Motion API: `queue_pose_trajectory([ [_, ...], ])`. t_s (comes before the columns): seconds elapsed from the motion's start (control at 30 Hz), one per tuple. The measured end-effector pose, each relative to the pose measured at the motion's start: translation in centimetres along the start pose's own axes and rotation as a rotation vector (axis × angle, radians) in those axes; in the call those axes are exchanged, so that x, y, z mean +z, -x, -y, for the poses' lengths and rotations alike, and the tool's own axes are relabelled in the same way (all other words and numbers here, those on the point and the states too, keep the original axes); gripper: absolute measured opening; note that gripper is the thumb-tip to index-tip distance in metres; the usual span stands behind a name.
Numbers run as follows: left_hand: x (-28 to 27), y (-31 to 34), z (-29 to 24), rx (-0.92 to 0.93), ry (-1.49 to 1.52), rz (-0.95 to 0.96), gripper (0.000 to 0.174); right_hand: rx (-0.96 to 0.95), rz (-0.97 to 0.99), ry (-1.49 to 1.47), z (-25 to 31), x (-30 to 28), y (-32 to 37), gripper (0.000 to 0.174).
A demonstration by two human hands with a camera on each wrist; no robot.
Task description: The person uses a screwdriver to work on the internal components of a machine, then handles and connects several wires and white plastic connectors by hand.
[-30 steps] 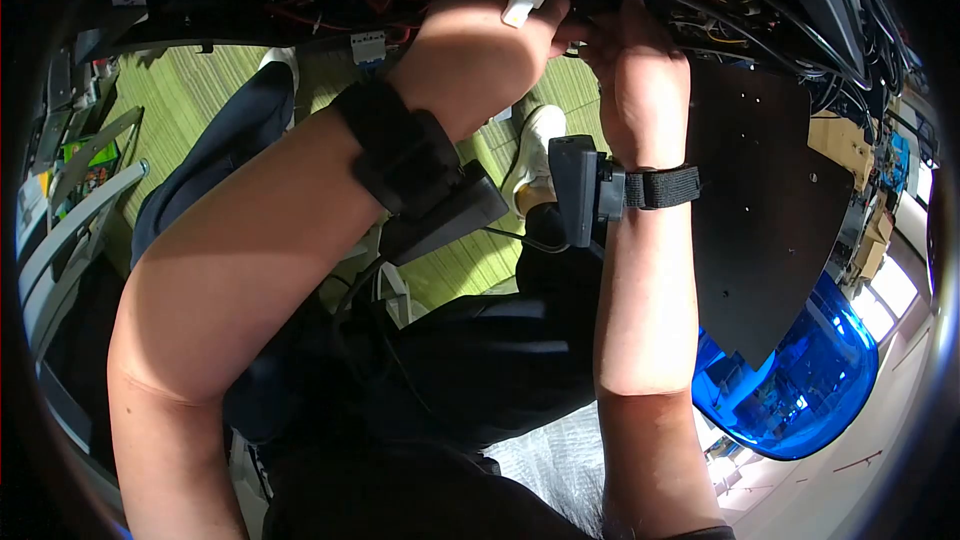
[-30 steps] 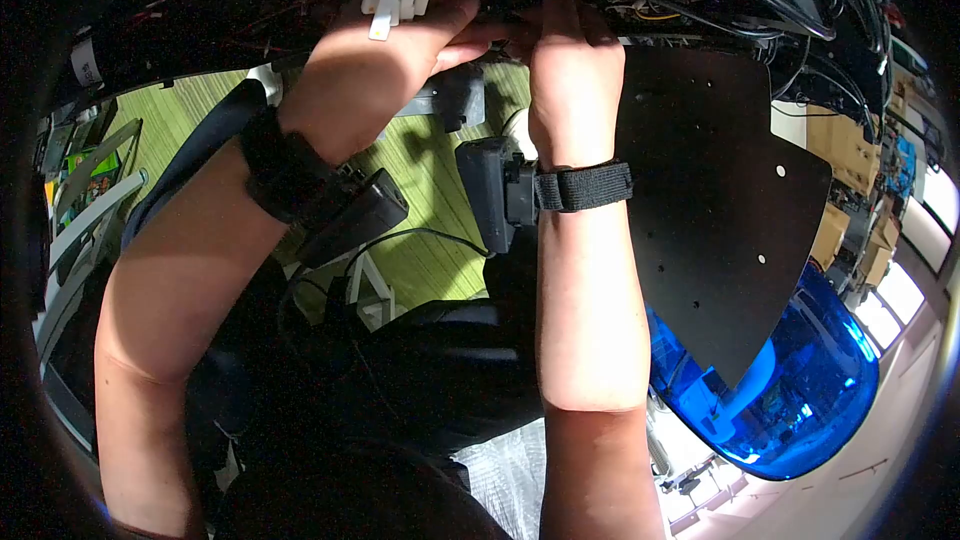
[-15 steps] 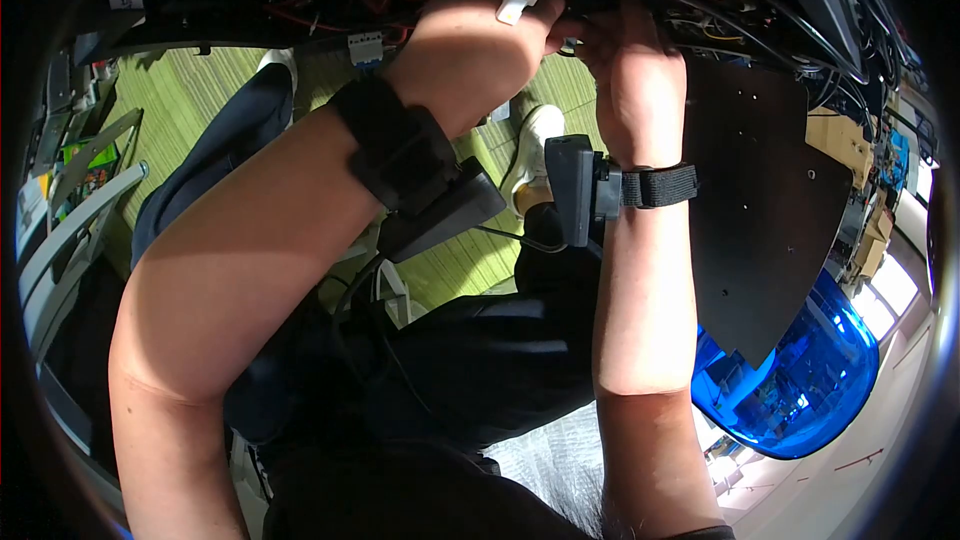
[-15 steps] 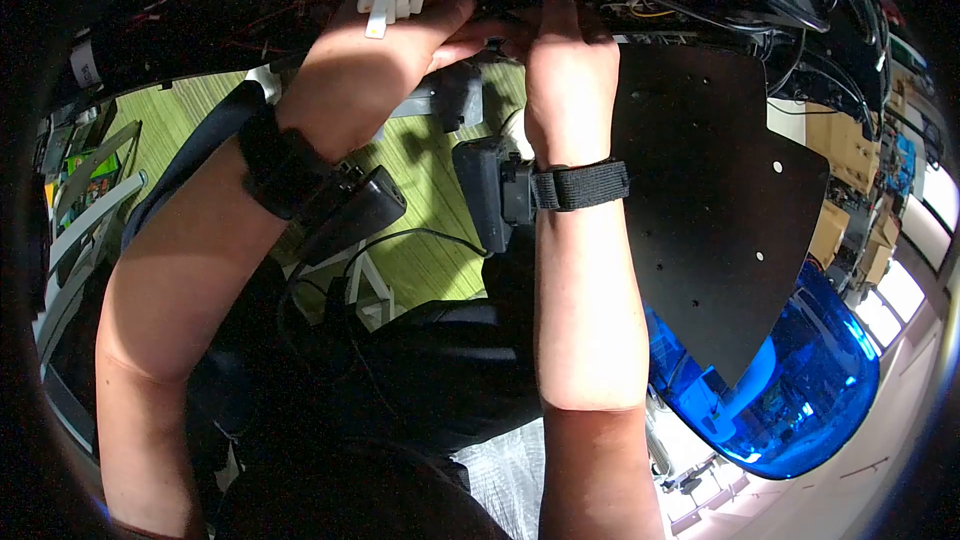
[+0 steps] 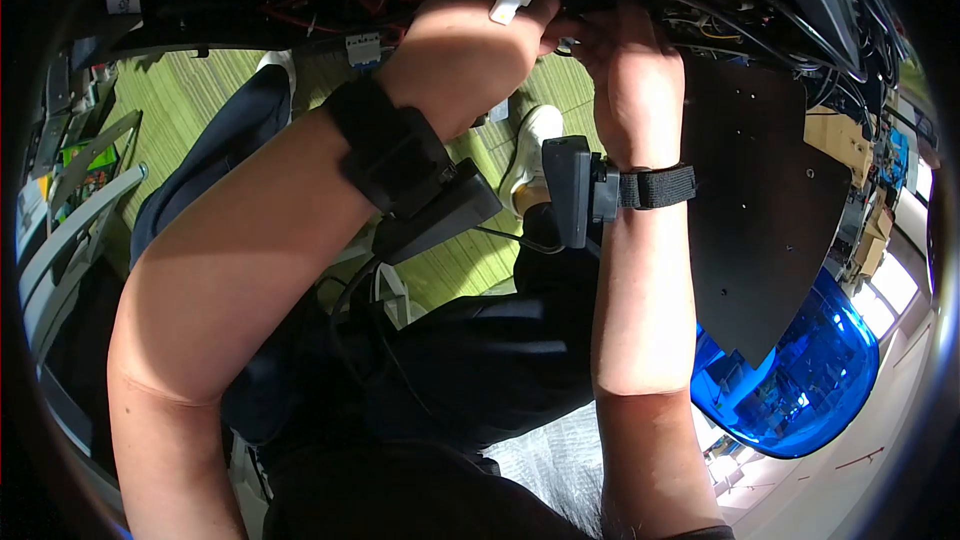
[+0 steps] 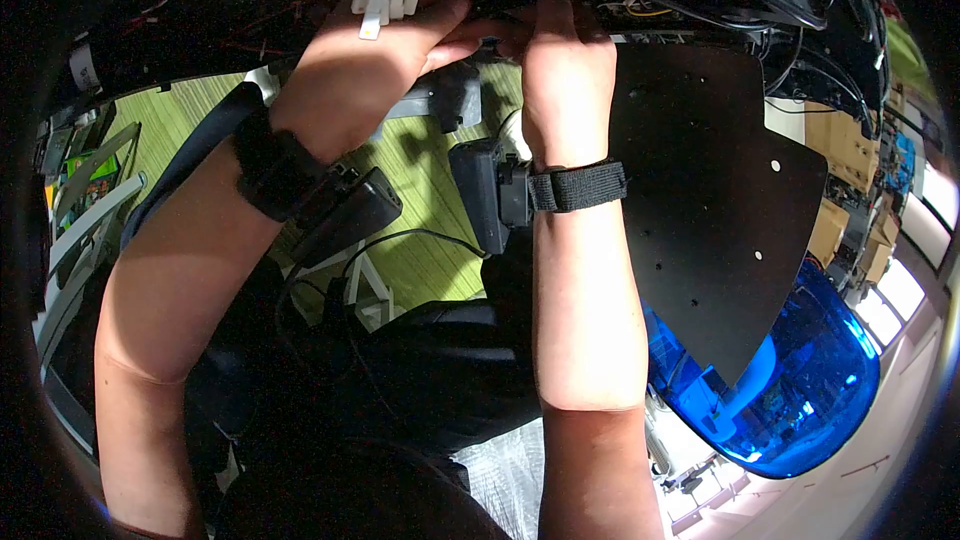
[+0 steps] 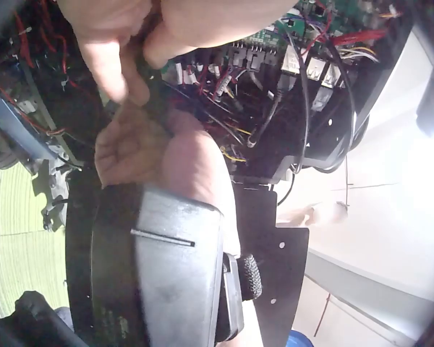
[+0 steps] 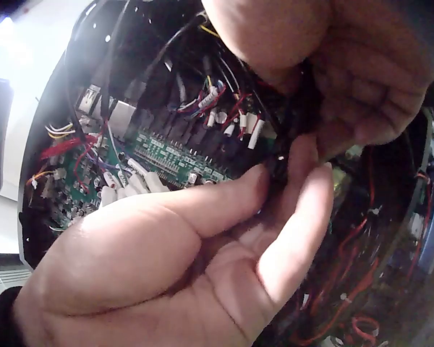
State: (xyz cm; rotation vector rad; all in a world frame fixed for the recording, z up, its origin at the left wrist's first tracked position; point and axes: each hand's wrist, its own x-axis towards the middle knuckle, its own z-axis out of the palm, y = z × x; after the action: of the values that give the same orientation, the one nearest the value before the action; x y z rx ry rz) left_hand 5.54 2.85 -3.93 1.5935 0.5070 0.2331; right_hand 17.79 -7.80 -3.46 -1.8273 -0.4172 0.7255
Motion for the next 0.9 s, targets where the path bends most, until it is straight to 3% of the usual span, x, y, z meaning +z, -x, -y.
queue_pose_trajectory([
  [0.13,-0.27,0.01,-0.78,-0.097,0.097,-0.001,0.026,0.082,-0.001,-0.141,0.48,0.30,0.15,0.025],
  [0.3,-0.05,0.12,-0.83,-0.142,0.464,-0.076,0.027,0.092,0.039,-0.229,0.15,0.02,-0.01,0.021],
  [0.37,-0.13,-0.05,-1.00,-0.185,0.494,-0.075,0.027,-0.166,0.099,0.365,0.13,-0.20,0.09,0.023],
  [0.43,-0.07,-0.17,-0.98,-0.226,0.523,-0.071,0.028,-0.220,0.093,0.411,0.27,-0.22,0.09,0.026],
  [0.5,0.15,-0.17,-0.86,-0.161,0.613,-0.107,0.029,0.024,0.013,-0.041,0.30,0.29,-0.07,0.022],
  [0.63,0.36,-0.36,-1.06,-0.179,0.581,-0.139,0.029,0.032,0.038,-0.218,-0.06,0.07,-0.06,0.021],
  [0.8,0.47,-0.73,-0.40,-0.210,0.610,-0.160,0.029,0.058,0.022,-0.301,-0.07,0.05,-0.02,0.022],
  [0.9,0.51,-0.84,-0.49,-0.228,0.615,-0.159,0.028,-0.072,0.048,-0.089,-0.35,-0.14,-0.05,0.023],
])
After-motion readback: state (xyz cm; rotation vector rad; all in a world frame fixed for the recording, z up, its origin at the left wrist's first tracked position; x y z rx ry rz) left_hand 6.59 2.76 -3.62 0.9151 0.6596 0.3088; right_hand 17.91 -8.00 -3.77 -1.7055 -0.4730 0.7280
